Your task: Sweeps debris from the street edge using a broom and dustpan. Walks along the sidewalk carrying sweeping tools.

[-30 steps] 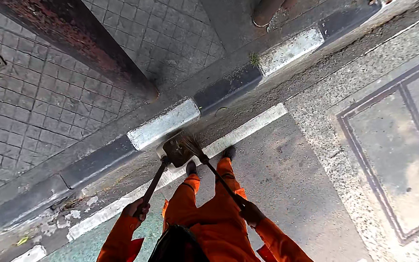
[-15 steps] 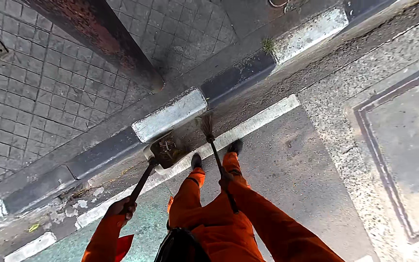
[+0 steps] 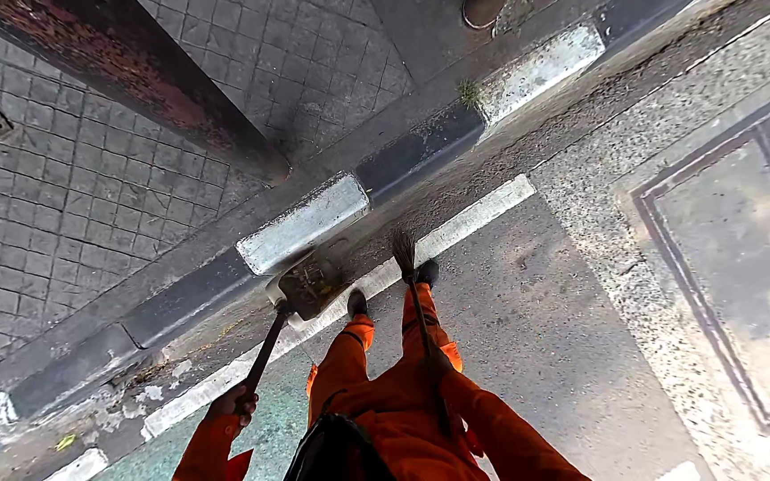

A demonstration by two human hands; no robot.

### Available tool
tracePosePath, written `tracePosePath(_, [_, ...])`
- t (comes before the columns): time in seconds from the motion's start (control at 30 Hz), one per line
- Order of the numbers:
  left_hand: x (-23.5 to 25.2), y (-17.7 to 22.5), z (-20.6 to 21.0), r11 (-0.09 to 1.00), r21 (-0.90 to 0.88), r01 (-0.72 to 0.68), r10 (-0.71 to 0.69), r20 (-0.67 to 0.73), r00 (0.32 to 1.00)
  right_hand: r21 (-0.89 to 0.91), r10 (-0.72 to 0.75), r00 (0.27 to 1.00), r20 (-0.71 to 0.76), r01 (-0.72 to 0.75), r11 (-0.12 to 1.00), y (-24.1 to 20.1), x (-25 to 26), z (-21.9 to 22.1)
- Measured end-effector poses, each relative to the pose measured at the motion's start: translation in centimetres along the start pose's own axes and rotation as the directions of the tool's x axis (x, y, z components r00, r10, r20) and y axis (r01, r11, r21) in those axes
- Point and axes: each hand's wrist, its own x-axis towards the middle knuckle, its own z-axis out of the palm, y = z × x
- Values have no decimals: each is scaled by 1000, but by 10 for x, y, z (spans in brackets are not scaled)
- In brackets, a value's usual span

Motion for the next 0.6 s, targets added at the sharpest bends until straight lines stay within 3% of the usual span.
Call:
tracePosePath(0.1, [0,6,13,1000,0,0,0,-13,1000,-130,-54,981,186,79,988,-13,15,-21])
tracePosePath(0.17, [-2,-2,7,999,-36,14,-15,-15,1000,-108,-89,954,286,124,986,2,6,-33])
tracePosePath(0.3, [-9,-26,-22,992,-123,2,2,33,999,-137,-145,975,167,169,976,7,-33,-14])
tracePosePath(0.43, [-15,-44,-58,975,-218,30,-13,77,997,-162,-124,992,-3,122,979,-31,-4,19])
tracePosePath(0.5, [-12,-39,-63,970,-238,58,-47,53,997,-260,-118,993,14,118,958,-62,22,34])
tracePosePath(0.6, [-2,-21,-52,977,-190,95,-107,-53,993,-480,-203,962,183,267,836,-83,35,52])
